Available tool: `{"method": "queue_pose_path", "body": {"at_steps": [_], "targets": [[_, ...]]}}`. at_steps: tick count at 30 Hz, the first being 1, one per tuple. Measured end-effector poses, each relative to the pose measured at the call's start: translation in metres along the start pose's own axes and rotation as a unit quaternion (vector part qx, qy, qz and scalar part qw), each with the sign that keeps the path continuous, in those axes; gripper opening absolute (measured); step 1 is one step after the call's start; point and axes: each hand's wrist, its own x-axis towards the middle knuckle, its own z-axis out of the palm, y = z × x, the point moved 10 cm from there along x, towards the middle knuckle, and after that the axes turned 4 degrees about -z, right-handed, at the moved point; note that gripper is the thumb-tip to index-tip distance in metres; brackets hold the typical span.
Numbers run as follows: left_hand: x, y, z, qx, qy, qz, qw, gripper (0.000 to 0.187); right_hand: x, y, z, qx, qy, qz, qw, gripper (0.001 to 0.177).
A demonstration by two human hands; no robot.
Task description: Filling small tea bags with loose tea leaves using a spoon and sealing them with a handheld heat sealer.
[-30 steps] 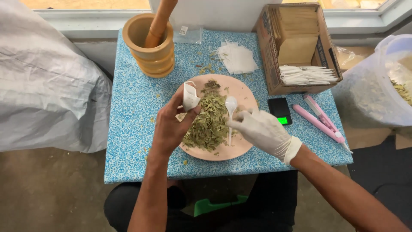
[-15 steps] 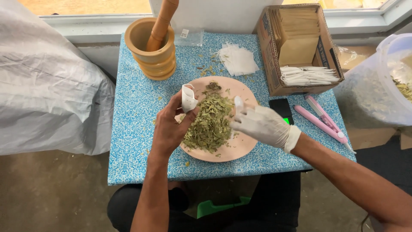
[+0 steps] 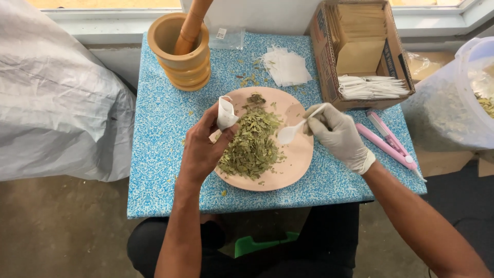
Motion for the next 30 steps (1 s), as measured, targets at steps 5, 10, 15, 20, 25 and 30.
{"method": "queue_pose_path", "body": {"at_steps": [5, 10, 15, 20, 25, 30], "targets": [[-0.001, 0.003, 0.004, 0.012, -0.005, 0.017, 1.000, 0.064, -0.004, 0.022, 0.017, 0.044, 0.021, 0.050, 0.998, 0.018], [-0.002, 0.002, 0.008, 0.029, -0.019, 0.025, 0.999, 0.064, -0.003, 0.046, 0.036, 0.100, 0.019, 0.121, 0.987, 0.014], [-0.004, 0.002, 0.008, 0.099, -0.017, 0.034, 0.994, 0.060, -0.003, 0.046, 0.038, 0.129, 0.003, 0.153, 0.980, 0.014], [-0.005, -0.003, 0.012, 0.114, -0.033, 0.031, 0.992, 0.062, -0.006, 0.044, 0.021, 0.141, 0.038, 0.177, 0.973, 0.018], [-0.005, -0.003, 0.017, 0.130, -0.049, 0.028, 0.990, 0.064, -0.005, 0.043, 0.003, 0.151, 0.063, 0.179, 0.970, 0.016], [-0.005, -0.002, 0.012, 0.158, -0.033, 0.040, 0.986, 0.060, -0.002, 0.036, -0.012, 0.105, 0.080, 0.137, 0.982, 0.013]]}}
